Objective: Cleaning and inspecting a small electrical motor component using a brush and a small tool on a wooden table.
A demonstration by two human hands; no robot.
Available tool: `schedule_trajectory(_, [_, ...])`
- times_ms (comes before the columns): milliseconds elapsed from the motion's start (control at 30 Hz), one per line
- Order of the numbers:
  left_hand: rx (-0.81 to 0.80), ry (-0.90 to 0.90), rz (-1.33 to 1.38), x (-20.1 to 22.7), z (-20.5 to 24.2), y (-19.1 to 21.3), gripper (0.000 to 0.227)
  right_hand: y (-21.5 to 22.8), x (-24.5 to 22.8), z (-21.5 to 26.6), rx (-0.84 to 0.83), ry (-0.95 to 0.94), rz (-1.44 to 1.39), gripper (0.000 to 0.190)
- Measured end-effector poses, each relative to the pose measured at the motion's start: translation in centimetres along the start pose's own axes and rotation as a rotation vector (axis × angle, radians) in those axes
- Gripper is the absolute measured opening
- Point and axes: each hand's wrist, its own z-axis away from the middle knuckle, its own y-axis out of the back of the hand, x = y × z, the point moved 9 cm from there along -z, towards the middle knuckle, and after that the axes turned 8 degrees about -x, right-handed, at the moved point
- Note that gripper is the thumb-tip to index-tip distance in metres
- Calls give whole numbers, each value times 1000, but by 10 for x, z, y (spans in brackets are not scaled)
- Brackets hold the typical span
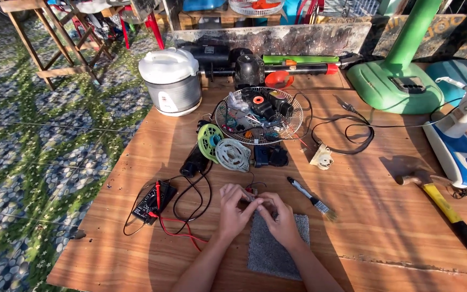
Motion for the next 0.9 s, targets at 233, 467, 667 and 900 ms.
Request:
schedule_trajectory(233, [45, -55, 84, 8, 0, 1, 31, 4, -8, -4, 40, 25, 43, 17])
schedule_trajectory(467, [30, -13, 226, 7, -2, 5, 9, -1, -4, -2, -20, 65, -16, 29])
schedule_trajectory(667, [-179, 34, 248, 17, -5, -4, 46, -6, -7, 1, -125, 73, 24, 31])
schedule_trajectory(900, [-78, -26, 256, 18, -6, 4, 21, -4, -14, 0, -66, 174, 76, 24])
